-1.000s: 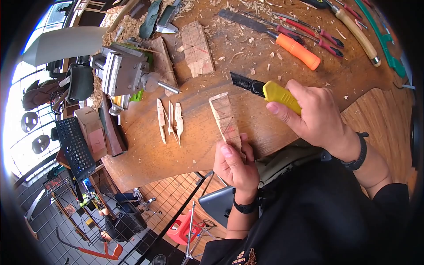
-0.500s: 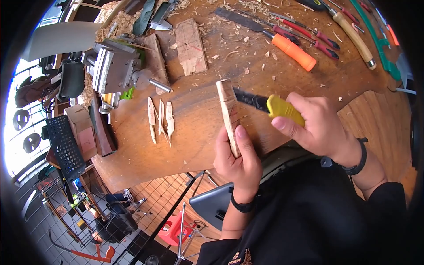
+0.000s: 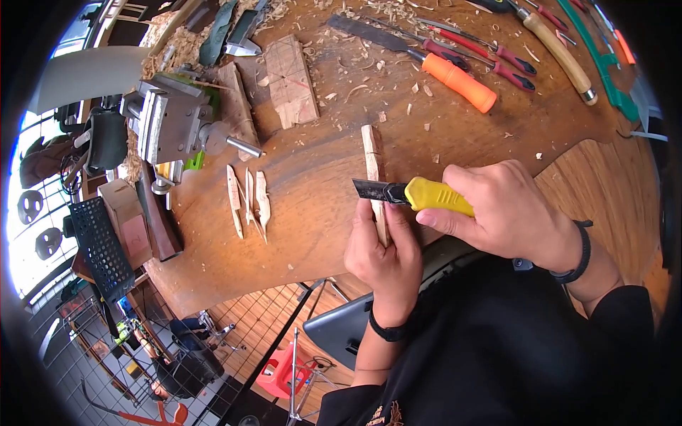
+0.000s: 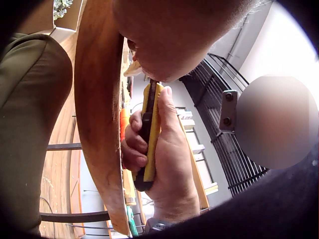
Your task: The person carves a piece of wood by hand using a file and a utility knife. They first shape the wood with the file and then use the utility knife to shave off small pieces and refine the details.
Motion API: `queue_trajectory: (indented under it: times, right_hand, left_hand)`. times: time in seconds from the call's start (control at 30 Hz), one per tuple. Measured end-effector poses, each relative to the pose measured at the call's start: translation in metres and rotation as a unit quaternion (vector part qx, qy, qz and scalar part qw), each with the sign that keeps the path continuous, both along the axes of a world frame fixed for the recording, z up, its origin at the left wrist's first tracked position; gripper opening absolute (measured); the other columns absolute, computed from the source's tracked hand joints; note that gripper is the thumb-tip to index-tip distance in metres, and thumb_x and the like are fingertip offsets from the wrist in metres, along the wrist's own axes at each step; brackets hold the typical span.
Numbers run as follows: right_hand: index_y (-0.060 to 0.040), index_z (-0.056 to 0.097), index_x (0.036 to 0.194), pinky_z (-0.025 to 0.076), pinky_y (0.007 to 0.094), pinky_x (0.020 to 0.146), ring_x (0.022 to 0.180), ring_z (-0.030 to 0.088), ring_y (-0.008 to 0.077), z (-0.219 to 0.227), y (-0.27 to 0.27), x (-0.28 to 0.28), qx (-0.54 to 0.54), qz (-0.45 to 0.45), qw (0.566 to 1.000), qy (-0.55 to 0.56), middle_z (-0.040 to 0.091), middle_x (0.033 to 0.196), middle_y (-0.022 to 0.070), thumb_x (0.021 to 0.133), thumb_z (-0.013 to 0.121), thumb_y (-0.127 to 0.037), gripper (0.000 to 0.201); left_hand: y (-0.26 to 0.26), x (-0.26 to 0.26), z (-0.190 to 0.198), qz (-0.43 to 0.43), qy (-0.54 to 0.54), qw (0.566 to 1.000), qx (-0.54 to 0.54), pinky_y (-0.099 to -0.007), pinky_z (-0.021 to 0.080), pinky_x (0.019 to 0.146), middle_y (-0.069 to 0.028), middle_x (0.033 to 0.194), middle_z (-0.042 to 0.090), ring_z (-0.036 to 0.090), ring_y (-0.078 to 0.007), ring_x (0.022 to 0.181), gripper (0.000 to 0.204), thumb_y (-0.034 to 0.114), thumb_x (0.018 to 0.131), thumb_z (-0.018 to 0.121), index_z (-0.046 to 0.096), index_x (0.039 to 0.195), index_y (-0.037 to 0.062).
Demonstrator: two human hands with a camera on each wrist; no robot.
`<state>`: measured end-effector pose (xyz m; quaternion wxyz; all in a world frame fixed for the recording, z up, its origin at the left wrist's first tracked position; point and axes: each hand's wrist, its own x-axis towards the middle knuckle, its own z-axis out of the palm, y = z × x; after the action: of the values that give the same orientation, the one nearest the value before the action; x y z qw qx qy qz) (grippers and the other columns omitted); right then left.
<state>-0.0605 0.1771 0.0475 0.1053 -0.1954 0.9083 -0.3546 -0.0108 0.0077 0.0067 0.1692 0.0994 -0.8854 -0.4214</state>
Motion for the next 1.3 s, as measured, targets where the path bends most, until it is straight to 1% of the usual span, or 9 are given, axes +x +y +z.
queue_trajectory:
  times: [0.07, 0.13, 0.27, 0.33, 0.93, 0.97, 1.03, 1.07, 1.3]
  right_hand:
    - [-0.0004, 0.062, 0.077, 0.052, 0.0452, 0.051, 0.055, 0.066, 0.0383, 0.001, 0.000, -0.001, 0.022, 0.013, 1.000, -0.011, 0.061, 0.057, 0.0191, 0.095, 0.067, -0.055, 0.057]
    - [-0.0004, 0.063, 0.078, 0.053, 0.0449, 0.051, 0.054, 0.066, 0.0380, 0.006, 0.001, -0.001, 0.039, 0.009, 0.999, -0.012, 0.062, 0.057, 0.0188, 0.095, 0.067, -0.054, 0.056]
    - [-0.0007, 0.064, 0.081, 0.054, 0.0446, 0.051, 0.054, 0.067, 0.0373, 0.009, -0.001, 0.001, 0.065, -0.005, 0.998, -0.021, 0.063, 0.058, 0.0178, 0.095, 0.067, -0.053, 0.054]
    - [-0.0010, 0.064, 0.081, 0.054, 0.0448, 0.051, 0.055, 0.067, 0.0372, 0.005, -0.005, 0.001, 0.071, -0.014, 0.997, -0.004, 0.063, 0.058, 0.0179, 0.095, 0.067, -0.054, 0.055]
    - [-0.0022, 0.063, 0.080, 0.056, 0.0434, 0.051, 0.055, 0.069, 0.0353, 0.003, 0.003, 0.005, 0.130, -0.021, 0.991, 0.032, 0.064, 0.058, 0.0169, 0.095, 0.067, -0.054, 0.054]
    - [-0.0021, 0.063, 0.080, 0.056, 0.0436, 0.051, 0.056, 0.069, 0.0354, 0.003, 0.003, 0.004, 0.135, -0.024, 0.990, 0.027, 0.064, 0.058, 0.0169, 0.095, 0.067, -0.053, 0.054]
    - [-0.0025, 0.060, 0.080, 0.054, 0.0453, 0.051, 0.056, 0.067, 0.0375, -0.008, -0.004, -0.015, 0.144, -0.066, 0.986, 0.055, 0.062, 0.058, 0.0172, 0.096, 0.067, -0.051, 0.052]
    - [-0.0030, 0.057, 0.079, 0.052, 0.0470, 0.051, 0.057, 0.066, 0.0395, -0.011, -0.005, -0.024, 0.152, -0.105, 0.979, 0.087, 0.061, 0.058, 0.0174, 0.097, 0.067, -0.049, 0.050]
    - [-0.0017, 0.062, 0.075, 0.054, 0.0462, 0.051, 0.053, 0.066, 0.0389, -0.005, 0.004, -0.018, 0.095, -0.092, 0.990, 0.058, 0.059, 0.054, 0.0179, 0.098, 0.065, -0.051, 0.054]
  left_hand:
    - [0.000, -0.001, 0.001, -0.002, -0.006, 1.000, -0.009, -0.0277, 0.053, 0.065, -0.0100, 0.084, 0.074, 0.068, -0.0116, 0.072, 0.021, 0.009, 0.101, 0.065, 0.067, 0.116, -0.0062]
    - [-0.001, -0.001, 0.003, -0.016, -0.004, 0.999, -0.032, -0.0373, 0.052, 0.060, -0.0169, 0.081, 0.070, 0.070, -0.0307, 0.066, 0.023, 0.007, 0.095, 0.070, 0.067, 0.115, -0.0045]
    - [-0.002, -0.001, 0.002, -0.026, -0.017, 0.999, -0.042, -0.0380, 0.052, 0.059, -0.0171, 0.080, 0.070, 0.070, -0.0308, 0.065, 0.023, 0.008, 0.095, 0.070, 0.067, 0.114, -0.0047]
    - [-0.002, -0.003, 0.002, -0.031, -0.017, 0.999, -0.037, -0.0311, 0.052, 0.061, -0.0152, 0.080, 0.072, 0.069, -0.0160, 0.067, 0.018, 0.008, 0.101, 0.065, 0.066, 0.112, -0.0057]
    - [-0.002, -0.006, 0.000, -0.039, -0.008, 0.999, -0.009, -0.0288, 0.046, 0.055, -0.0087, 0.070, 0.066, 0.061, -0.0093, 0.060, 0.018, 0.011, 0.104, 0.062, 0.067, 0.113, -0.0040]
    - [-0.002, -0.004, 0.001, -0.041, -0.011, 0.999, -0.008, -0.0288, 0.046, 0.055, -0.0087, 0.070, 0.066, 0.061, -0.0093, 0.060, 0.018, 0.011, 0.104, 0.062, 0.067, 0.113, -0.0040]
    - [0.000, 0.000, 0.006, -0.065, -0.046, 0.995, -0.068, -0.0366, 0.049, 0.052, -0.0171, 0.070, 0.067, 0.067, -0.0292, 0.055, 0.024, 0.009, 0.098, 0.068, 0.068, 0.117, -0.0067]
    - [0.000, 0.001, 0.007, -0.081, -0.040, 0.994, -0.069, -0.0370, 0.049, 0.052, -0.0173, 0.070, 0.067, 0.066, -0.0293, 0.054, 0.025, 0.008, 0.098, 0.069, 0.068, 0.117, -0.0078]
    - [0.001, -0.003, 0.001, -0.053, -0.017, 0.997, -0.047, -0.0374, 0.051, 0.053, -0.0178, 0.073, 0.068, 0.067, -0.0297, 0.056, 0.028, 0.008, 0.097, 0.070, 0.067, 0.120, -0.0079]
